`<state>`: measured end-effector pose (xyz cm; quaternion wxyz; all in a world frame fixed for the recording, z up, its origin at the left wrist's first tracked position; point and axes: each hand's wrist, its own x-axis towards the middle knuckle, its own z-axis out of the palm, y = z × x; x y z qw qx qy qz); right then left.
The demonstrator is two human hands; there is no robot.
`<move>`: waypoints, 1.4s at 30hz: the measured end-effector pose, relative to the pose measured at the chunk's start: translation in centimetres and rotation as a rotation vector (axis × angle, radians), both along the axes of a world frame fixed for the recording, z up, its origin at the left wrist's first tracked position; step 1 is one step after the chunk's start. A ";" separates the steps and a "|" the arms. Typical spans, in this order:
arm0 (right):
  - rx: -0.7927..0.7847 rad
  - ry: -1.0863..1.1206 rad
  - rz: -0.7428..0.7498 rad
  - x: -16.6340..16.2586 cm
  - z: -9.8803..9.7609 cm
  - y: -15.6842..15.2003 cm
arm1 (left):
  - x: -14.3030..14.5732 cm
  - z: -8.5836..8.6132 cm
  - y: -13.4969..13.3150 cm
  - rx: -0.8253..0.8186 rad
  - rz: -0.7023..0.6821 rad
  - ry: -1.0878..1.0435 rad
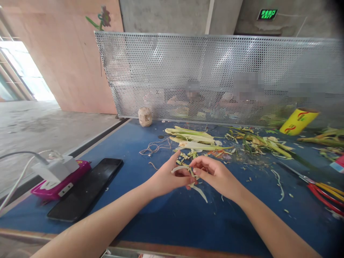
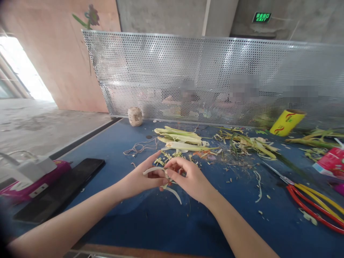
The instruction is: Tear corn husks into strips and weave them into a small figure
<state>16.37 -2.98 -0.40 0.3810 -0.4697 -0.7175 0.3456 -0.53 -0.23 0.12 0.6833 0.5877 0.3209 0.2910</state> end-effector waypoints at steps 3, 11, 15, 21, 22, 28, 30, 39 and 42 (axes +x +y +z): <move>0.074 -0.071 -0.061 0.1 0.2 -0.2 | 0.0 -0.2 0.2 -0.031 0.022 -0.025; 0.162 -0.270 -0.101 0.9 -0.3 0.1 | 0.0 0.7 0.4 0.002 0.136 0.076; 0.111 -0.277 -0.073 1.4 -0.3 0.3 | 0.0 0.9 0.4 -0.009 0.169 0.119; -0.194 0.116 0.110 1.7 0.7 0.1 | 0.0 0.6 0.4 0.022 0.141 0.118; -0.203 0.177 0.144 1.7 0.8 0.0 | 0.0 0.5 0.4 0.029 0.141 0.121; -0.235 0.343 0.271 1.5 1.1 -0.4 | 0.1 0.5 0.4 -0.002 0.119 0.148; -0.242 0.275 0.229 1.4 1.1 -0.4 | 0.1 0.7 0.3 -0.014 0.114 0.157; -0.264 0.299 0.127 0.8 -0.5 0.6 | 0.3 0.0 0.0 -0.038 0.090 0.110; -0.262 0.379 0.177 0.6 -0.8 0.7 | 0.4 -0.3 -0.1 -0.037 0.086 0.085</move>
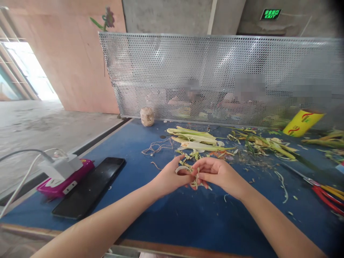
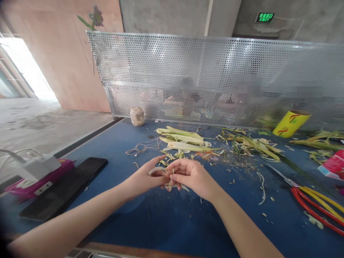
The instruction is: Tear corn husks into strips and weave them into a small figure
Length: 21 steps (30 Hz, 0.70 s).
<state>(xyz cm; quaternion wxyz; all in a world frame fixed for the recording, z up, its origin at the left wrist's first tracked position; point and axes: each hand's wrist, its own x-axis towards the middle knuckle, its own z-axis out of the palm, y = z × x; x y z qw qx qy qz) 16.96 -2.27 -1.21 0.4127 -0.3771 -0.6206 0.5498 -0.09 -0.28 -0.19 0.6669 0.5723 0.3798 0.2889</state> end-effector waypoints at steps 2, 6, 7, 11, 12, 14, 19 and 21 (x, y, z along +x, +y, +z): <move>0.010 0.024 0.002 -0.1 0.0 0.0 | 0.1 -0.1 0.0 -0.006 0.005 -0.013; 0.049 -0.009 -0.059 -0.2 0.3 -0.1 | 0.2 0.0 0.1 -0.004 0.003 -0.041; 0.057 -0.037 -0.085 -0.2 0.3 -0.1 | 0.2 0.0 0.1 0.001 0.001 -0.045; 0.110 -0.179 -0.220 -0.5 0.5 -0.4 | 0.2 0.0 0.1 0.020 -0.013 -0.040; 0.129 -0.196 -0.251 -0.6 0.5 -0.5 | 0.2 0.1 0.1 0.023 -0.010 -0.037; 0.164 -0.209 -0.289 -0.9 0.4 -0.7 | 0.1 0.1 0.1 0.016 0.000 -0.038; 0.211 -0.162 -0.219 -1.1 -0.2 -0.9 | 0.1 0.3 0.0 -0.022 0.030 -0.043; 0.269 -0.198 -0.210 -1.1 -0.3 -0.8 | 0.1 0.3 -0.1 -0.021 0.040 -0.047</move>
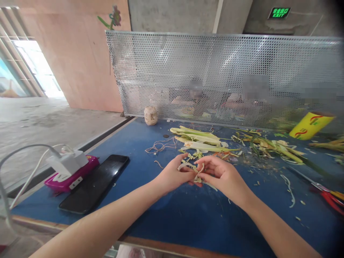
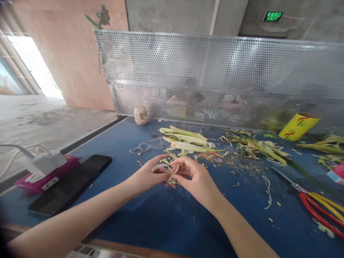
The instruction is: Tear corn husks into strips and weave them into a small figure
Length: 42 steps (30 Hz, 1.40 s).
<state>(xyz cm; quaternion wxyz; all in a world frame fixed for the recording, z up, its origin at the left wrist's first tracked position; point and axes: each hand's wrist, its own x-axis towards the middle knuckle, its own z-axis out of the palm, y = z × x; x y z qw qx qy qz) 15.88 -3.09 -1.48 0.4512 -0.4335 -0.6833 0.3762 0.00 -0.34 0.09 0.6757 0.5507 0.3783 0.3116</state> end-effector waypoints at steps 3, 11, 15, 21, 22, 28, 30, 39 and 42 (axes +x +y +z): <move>0.140 -0.206 -0.068 0.2 0.3 -0.1 | 0.0 -0.1 0.1 -0.006 0.006 -0.014; 0.149 -0.406 -0.073 0.4 0.9 -0.4 | -0.3 -0.4 0.5 0.043 0.011 -0.001; 0.104 -0.301 -0.008 0.4 0.1 -0.1 | -0.3 -0.1 0.5 0.058 0.020 0.005; 0.139 -0.261 -0.001 0.4 -0.1 0.0 | -0.3 -0.2 0.5 0.052 0.020 -0.013; 0.141 -0.289 -0.008 0.4 0.0 -0.1 | -0.3 -0.2 0.5 0.049 0.018 -0.015; 0.137 -0.389 -0.015 0.6 0.2 -0.1 | -0.4 -0.1 0.5 0.078 0.014 0.000; 0.157 -0.415 -0.015 0.7 0.4 -0.2 | -0.5 -0.1 0.6 0.091 0.012 0.014; 0.108 -0.441 0.030 0.5 0.7 -0.4 | -0.7 -0.7 0.6 0.181 -0.071 0.090; 0.071 -0.406 0.052 0.4 0.8 -0.4 | -0.6 -0.5 0.6 0.184 -0.067 0.102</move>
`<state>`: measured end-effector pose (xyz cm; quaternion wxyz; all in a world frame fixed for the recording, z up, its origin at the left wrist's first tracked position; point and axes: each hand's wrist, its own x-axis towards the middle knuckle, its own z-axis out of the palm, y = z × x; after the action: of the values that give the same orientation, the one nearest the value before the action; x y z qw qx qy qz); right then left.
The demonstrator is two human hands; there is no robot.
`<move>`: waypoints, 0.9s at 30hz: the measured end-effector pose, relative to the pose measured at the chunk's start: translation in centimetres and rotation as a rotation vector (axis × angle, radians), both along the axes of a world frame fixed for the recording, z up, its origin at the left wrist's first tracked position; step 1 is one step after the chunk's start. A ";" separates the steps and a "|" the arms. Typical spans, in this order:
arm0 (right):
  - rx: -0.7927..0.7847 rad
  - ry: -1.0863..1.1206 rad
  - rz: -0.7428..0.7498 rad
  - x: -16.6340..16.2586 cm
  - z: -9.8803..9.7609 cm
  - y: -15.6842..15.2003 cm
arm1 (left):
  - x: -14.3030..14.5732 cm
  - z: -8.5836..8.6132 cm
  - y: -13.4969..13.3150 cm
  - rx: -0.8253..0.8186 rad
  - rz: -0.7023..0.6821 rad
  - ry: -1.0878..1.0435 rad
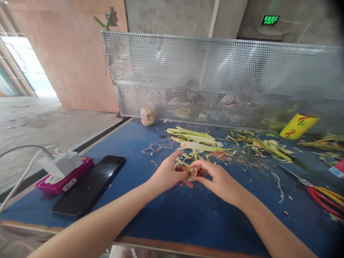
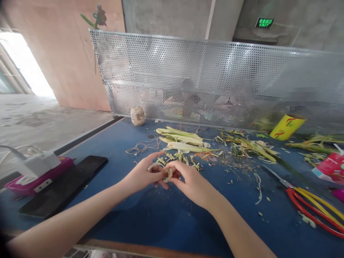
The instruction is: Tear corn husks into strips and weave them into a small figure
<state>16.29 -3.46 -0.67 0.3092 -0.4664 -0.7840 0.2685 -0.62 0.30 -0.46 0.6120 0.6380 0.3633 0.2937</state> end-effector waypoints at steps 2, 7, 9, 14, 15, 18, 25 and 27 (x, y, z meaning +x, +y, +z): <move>-0.001 -0.007 -0.008 0.0 0.1 -0.1 | 0.1 0.2 -0.1 -0.005 0.007 0.021; 0.051 -0.110 -0.013 -0.1 0.3 -0.3 | 0.2 0.3 -0.3 -0.002 0.008 0.040; 0.074 -0.149 -0.003 -0.2 0.3 -0.4 | 0.2 0.3 -0.3 -0.008 0.015 0.040; 0.168 -0.183 -0.027 -0.2 0.1 -0.5 | 0.2 0.2 0.1 -0.046 0.044 -0.003; 0.187 -0.171 -0.039 -0.2 0.1 -0.5 | 0.2 0.2 0.1 -0.044 0.046 -0.011; 0.248 -0.102 -0.056 0.0 0.1 -0.3 | 0.1 0.2 0.2 -0.032 0.037 -0.010; 0.362 -0.066 0.000 -0.3 -0.1 -0.1 | 0.2 0.3 0.0 -0.080 0.037 -0.026; 0.364 -0.053 -0.009 -0.4 -0.1 -0.1 | 0.3 0.3 0.0 -0.080 0.041 -0.035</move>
<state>15.91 -3.56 -0.73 0.3688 -0.4130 -0.8256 0.1083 -0.35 0.31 -0.19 0.6370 0.6004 0.3771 0.3025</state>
